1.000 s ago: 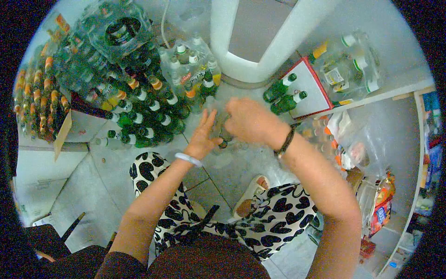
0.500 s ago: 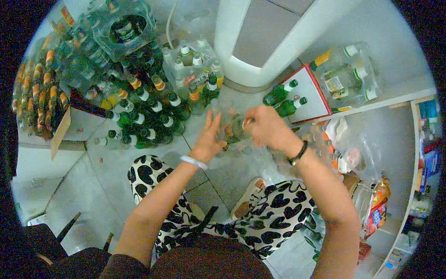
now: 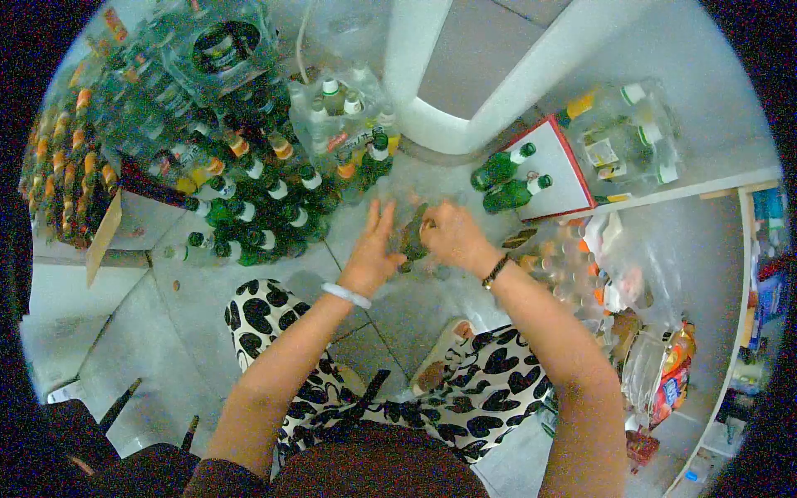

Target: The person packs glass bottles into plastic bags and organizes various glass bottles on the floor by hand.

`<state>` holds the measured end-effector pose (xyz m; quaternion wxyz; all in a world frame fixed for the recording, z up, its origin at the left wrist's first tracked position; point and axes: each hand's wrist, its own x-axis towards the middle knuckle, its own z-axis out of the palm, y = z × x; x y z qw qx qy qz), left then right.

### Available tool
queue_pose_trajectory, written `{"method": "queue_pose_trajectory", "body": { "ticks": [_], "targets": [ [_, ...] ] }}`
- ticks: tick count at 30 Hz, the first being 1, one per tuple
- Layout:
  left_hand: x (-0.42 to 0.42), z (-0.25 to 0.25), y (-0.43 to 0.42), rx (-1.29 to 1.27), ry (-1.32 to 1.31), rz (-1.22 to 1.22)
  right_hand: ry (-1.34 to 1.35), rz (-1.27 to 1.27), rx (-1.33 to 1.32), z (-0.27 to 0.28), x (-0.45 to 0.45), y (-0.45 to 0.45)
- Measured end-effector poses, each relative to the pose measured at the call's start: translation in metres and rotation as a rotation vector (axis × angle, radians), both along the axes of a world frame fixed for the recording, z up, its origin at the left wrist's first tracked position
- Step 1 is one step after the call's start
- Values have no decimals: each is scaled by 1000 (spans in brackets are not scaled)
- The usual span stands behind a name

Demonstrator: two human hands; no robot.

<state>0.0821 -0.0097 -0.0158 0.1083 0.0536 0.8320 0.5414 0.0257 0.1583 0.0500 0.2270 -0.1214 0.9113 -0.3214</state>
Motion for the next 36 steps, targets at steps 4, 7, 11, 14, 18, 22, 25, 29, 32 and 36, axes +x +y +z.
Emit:
{"method": "queue_pose_trajectory", "body": {
  "ticks": [4,7,11,14,18,22,25,29,32,36],
  "targets": [
    [3,-4,3,32,3,-5,-148,-5,82,-1,-9,-2],
    [2,-1,4,37,-12,-1,130,121,228,-51,0,4],
    [6,0,-5,-33,23,-18,113,113,183,-69,-1,-6],
    [3,0,2,43,5,7,66,50,212,-86,-14,-3],
    [-4,3,1,-13,-25,-1,138,23,282,-72,-12,-9],
    [1,-5,-5,-17,41,-24,-279,-69,1,-35,-10,-3],
    [-2,-6,-2,38,34,-23,-386,-104,-88,-10,-9,6],
    [0,-3,-3,-12,42,-22,-268,-166,-98,-19,-3,2],
    [4,-6,1,0,48,-7,-91,-2,59,-29,-6,7],
    [-1,-3,-6,-52,41,-52,169,13,73,-31,6,12]
  ]
}}
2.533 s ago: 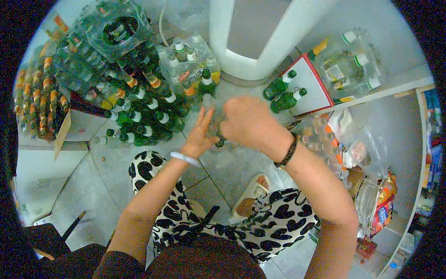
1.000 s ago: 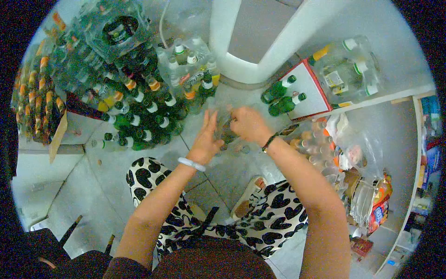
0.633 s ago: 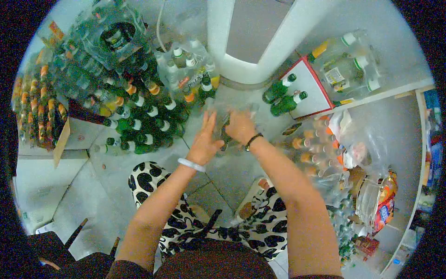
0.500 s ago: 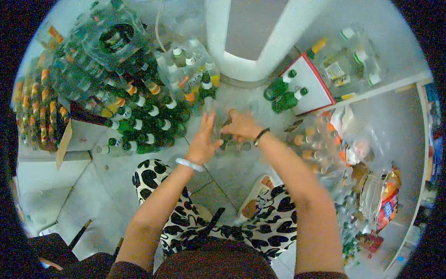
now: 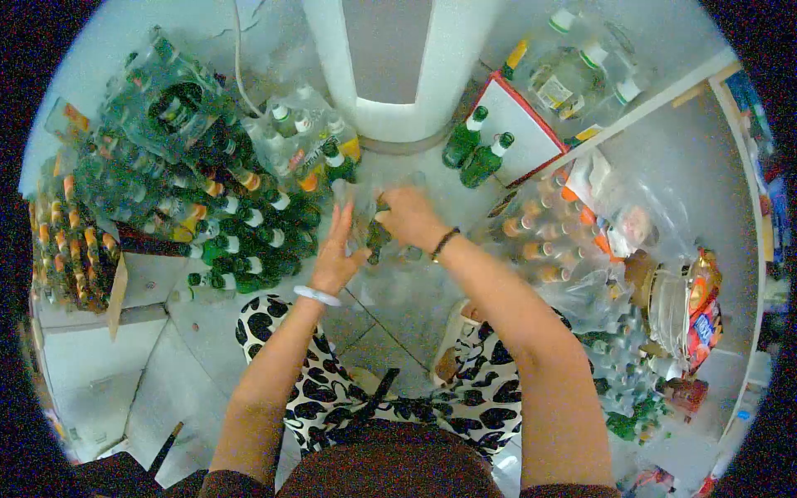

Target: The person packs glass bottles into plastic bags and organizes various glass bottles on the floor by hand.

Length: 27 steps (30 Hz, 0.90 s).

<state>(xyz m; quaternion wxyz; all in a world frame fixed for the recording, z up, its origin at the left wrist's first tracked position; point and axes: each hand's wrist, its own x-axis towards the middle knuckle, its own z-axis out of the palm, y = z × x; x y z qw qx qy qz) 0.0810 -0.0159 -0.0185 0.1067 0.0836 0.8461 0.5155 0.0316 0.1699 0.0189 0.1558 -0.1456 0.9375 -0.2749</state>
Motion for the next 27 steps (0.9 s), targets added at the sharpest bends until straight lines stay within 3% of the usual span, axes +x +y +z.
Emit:
{"method": "queue_pose_trajectory", "body": {
  "ticks": [1,3,5,7,11,13,16,19,20,22,23,26,27],
  "targets": [
    [-1,-5,-6,20,27,-25,56,-75,-181,2,5,5],
    [-1,-8,-17,37,45,-59,77,-206,-301,15,15,28],
    [-6,1,-20,-168,278,106,51,-279,-240,68,24,48],
    [-16,29,-7,-201,338,65,-20,-501,-275,97,45,59],
    [-36,37,29,-328,351,-132,28,-385,-153,106,68,65],
    [-42,34,51,-581,256,-212,287,-415,35,111,71,66],
    [-48,20,79,-756,436,-246,334,-499,100,127,71,76],
    [-50,3,100,-866,365,-224,298,-574,-10,129,74,86],
    [-54,0,101,-866,367,-225,300,-576,-10,129,75,88],
    [-65,-5,92,-412,-292,-203,305,-587,-58,126,76,90],
    [-72,-17,85,-416,-292,-206,304,-591,-61,125,75,92],
    [-81,-42,71,-152,50,-499,302,-600,-171,123,73,100],
    [-80,-30,72,-8,-206,-351,304,-614,-201,124,72,104]
  ]
}}
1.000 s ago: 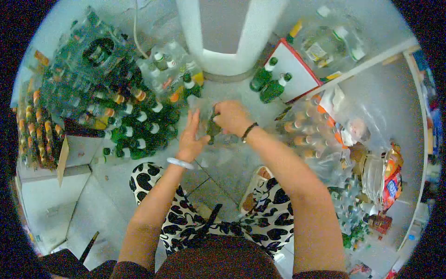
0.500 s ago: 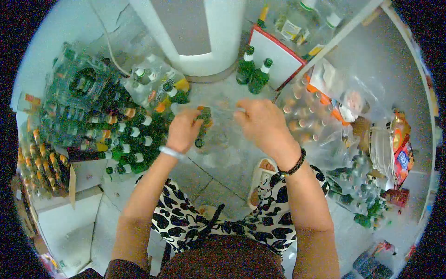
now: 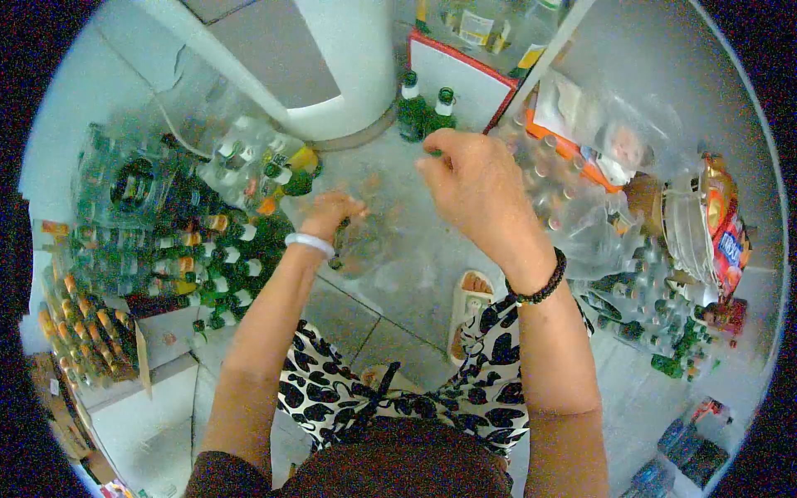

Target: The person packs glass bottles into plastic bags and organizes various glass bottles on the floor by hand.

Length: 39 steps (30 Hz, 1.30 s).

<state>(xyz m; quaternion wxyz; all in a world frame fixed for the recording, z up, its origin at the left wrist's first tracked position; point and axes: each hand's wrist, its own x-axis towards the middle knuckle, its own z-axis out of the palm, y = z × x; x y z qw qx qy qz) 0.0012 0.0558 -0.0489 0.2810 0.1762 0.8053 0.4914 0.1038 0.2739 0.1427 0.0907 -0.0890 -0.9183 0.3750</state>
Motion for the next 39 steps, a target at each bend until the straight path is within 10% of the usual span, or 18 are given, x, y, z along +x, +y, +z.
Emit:
{"method": "queue_pose_trajectory", "body": {
  "ticks": [2,10,23,29,39],
  "targets": [
    [2,30,6,134,-429,200,12,-28,-33,2,1,6],
    [2,38,3,416,-523,547,37,-111,-92,10,13,22],
    [-17,24,-11,368,-463,213,26,-11,-35,5,3,11],
    [-8,31,-6,-539,596,-218,-25,52,71,-4,-6,3],
    [-18,12,18,-546,471,-140,-102,104,150,0,-10,-14]
  ]
}}
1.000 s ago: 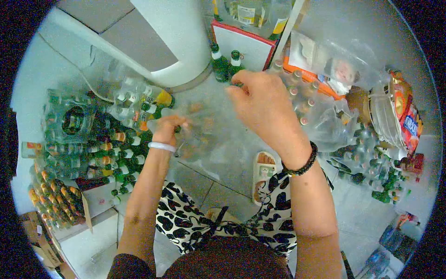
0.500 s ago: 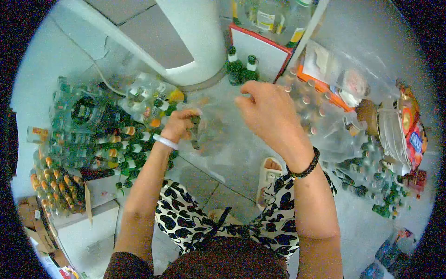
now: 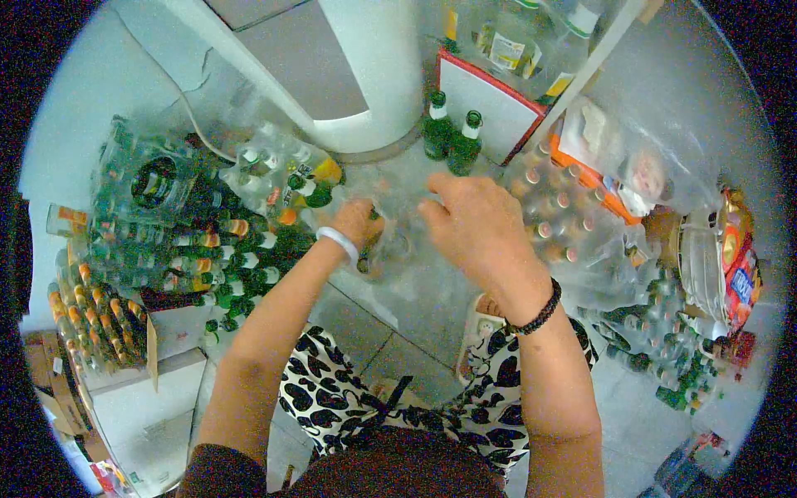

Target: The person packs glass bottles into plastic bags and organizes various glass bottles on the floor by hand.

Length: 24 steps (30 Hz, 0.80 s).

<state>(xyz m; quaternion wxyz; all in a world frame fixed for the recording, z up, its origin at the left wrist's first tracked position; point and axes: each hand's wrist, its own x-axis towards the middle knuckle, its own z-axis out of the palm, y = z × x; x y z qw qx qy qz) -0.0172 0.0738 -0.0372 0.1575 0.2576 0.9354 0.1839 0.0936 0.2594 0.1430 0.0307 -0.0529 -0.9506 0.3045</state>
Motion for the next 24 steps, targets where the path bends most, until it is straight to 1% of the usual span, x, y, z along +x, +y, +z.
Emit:
{"method": "queue_pose_trajectory", "body": {
  "ticks": [1,2,4,5,7,8,10,11,13,16,17,19,22,24],
  "targets": [
    [-3,-3,-2,80,-40,-40,-18,3,12,1,0,-1],
    [-3,-7,-2,83,-35,-35,-14,7,15,0,0,-1],
    [5,1,3,297,-198,148,27,14,28,-5,0,0],
    [8,4,3,299,-199,148,26,14,30,-5,0,1],
    [17,13,3,389,-187,233,71,22,35,-9,2,1],
    [16,10,2,383,-196,235,61,22,31,-8,2,-1],
    [10,9,1,426,-245,252,-63,8,-33,0,-1,-5],
    [9,10,2,433,-236,257,-55,16,-27,2,-4,-6],
    [13,14,3,364,-135,237,-32,6,2,0,-5,-8],
    [21,20,2,401,-106,240,13,38,19,-6,-5,-8],
    [21,18,1,401,-106,240,13,38,19,-5,-5,-9],
    [20,9,-1,384,-20,205,-18,40,0,-4,-6,-10],
    [19,-1,1,421,11,205,-6,36,28,-9,-7,-8],
    [16,-8,1,394,31,178,-23,31,20,-9,-7,-10]
  ]
}}
